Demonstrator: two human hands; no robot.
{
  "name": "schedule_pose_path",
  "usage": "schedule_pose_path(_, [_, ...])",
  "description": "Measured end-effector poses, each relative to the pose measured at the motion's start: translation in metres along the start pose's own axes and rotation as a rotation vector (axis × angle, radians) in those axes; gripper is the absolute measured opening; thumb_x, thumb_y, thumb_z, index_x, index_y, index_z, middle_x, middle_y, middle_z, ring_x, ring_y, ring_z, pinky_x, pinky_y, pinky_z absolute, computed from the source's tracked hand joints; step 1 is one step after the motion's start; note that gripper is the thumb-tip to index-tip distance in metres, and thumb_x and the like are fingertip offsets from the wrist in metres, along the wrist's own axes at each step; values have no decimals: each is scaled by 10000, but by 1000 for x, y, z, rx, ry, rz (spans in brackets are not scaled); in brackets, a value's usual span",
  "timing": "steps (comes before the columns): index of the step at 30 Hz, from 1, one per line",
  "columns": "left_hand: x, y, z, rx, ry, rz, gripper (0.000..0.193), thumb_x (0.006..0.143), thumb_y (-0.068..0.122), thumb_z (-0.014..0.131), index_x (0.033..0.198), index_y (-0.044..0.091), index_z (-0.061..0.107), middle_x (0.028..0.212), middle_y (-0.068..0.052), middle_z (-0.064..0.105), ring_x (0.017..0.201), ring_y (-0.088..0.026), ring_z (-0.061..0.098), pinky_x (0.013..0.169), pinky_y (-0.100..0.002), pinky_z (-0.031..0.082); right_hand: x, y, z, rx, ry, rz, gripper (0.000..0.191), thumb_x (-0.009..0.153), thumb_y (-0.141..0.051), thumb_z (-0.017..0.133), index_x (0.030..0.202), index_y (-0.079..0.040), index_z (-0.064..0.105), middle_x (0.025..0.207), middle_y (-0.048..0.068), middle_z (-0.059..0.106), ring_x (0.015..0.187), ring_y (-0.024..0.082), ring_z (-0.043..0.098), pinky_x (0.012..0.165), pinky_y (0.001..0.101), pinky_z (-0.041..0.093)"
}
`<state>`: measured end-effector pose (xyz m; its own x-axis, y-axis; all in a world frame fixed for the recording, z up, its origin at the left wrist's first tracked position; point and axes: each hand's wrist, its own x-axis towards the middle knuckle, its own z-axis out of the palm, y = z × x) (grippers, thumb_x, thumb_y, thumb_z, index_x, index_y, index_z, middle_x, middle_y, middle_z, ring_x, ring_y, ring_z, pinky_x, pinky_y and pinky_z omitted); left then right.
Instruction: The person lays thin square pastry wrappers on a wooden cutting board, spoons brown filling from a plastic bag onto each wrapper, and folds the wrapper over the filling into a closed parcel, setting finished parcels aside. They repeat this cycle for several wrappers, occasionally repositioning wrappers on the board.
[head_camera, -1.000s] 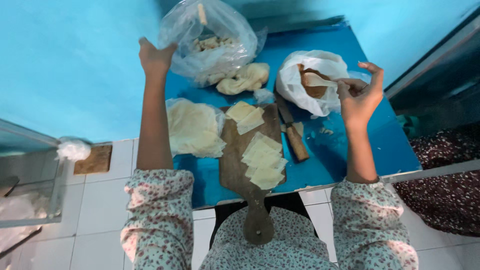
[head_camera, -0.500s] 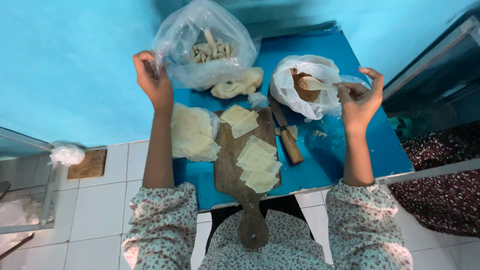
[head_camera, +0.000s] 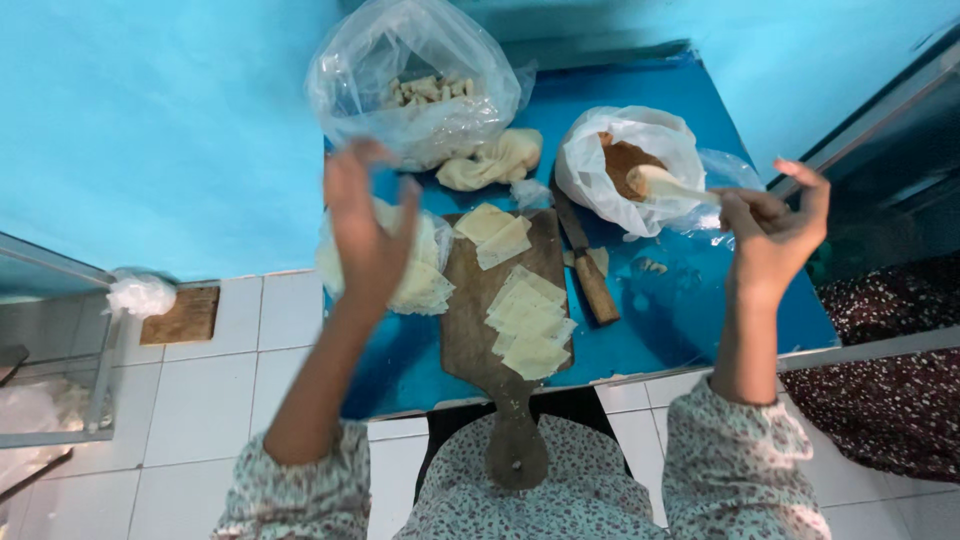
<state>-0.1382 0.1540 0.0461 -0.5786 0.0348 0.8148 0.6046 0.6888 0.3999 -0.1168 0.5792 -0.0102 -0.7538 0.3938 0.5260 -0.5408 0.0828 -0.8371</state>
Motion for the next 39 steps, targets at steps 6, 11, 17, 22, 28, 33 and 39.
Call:
schedule_pose_path(6, [-99, 86, -16, -2, -460, -103, 321, 855, 181, 773, 1141, 70, 679, 1174, -160, 640, 1110, -375, 570, 953, -507, 419, -64, -33, 11, 42, -56, 176, 490, 993, 161, 658, 1388, -38, 445, 974, 222, 748, 770, 143, 669, 714, 259, 497])
schedule_pose_path(11, [-142, 106, -16, 15, -464, -228, 387, 826, 226, 799, 1161, 75, 677, 1162, -113, 630, 1126, -345, 557, 938, -507, 389, -125, -42, 29, 3, -142, 337, 528, 953, 145, 630, 1414, -36, 447, 984, 204, 739, 850, 159, 681, 692, 256, 494])
schedule_pose_path(17, [-162, 110, -16, 12, -432, -240, 351, 819, 209, 797, 1137, 91, 708, 1191, -97, 621, 1166, -336, 541, 980, -524, 372, -170, -42, 41, -125, -287, 121, 536, 956, 169, 635, 1394, -9, 382, 1028, 216, 722, 989, 223, 714, 863, 320, 560])
schedule_pose_path(22, [-163, 114, -12, 32, -413, -243, 329, 818, 210, 804, 1106, 80, 714, 1184, -100, 621, 1158, -340, 536, 982, -533, 359, -182, -43, 43, -330, -318, -210, 507, 940, 183, 646, 1332, 21, 369, 1017, 216, 717, 966, 244, 742, 837, 333, 600])
schedule_pose_path(28, [-162, 119, -8, 71, -384, -249, 304, 815, 199, 804, 1071, 69, 705, 1165, -95, 621, 1151, -325, 542, 1008, -537, 348, -182, -41, 37, -407, -387, -332, 463, 871, 228, 647, 1211, -37, 477, 952, 236, 743, 829, 259, 708, 690, 358, 595])
schedule_pose_path(33, [-160, 121, -5, 86, -383, -255, 278, 809, 185, 807, 1038, 71, 699, 1150, -98, 617, 1142, -326, 540, 1010, -538, 344, -180, -34, 28, -393, -416, -464, 512, 915, 202, 634, 1295, -54, 404, 1024, 212, 734, 872, 239, 712, 707, 337, 604])
schedule_pose_path(39, [-159, 121, -5, 63, -391, -267, 260, 812, 159, 800, 1030, 76, 686, 1146, -96, 617, 1136, -324, 542, 1003, -527, 343, -177, -33, 21, -418, -463, -533, 499, 901, 199, 649, 1256, -65, 417, 983, 195, 752, 813, 232, 696, 650, 334, 580])
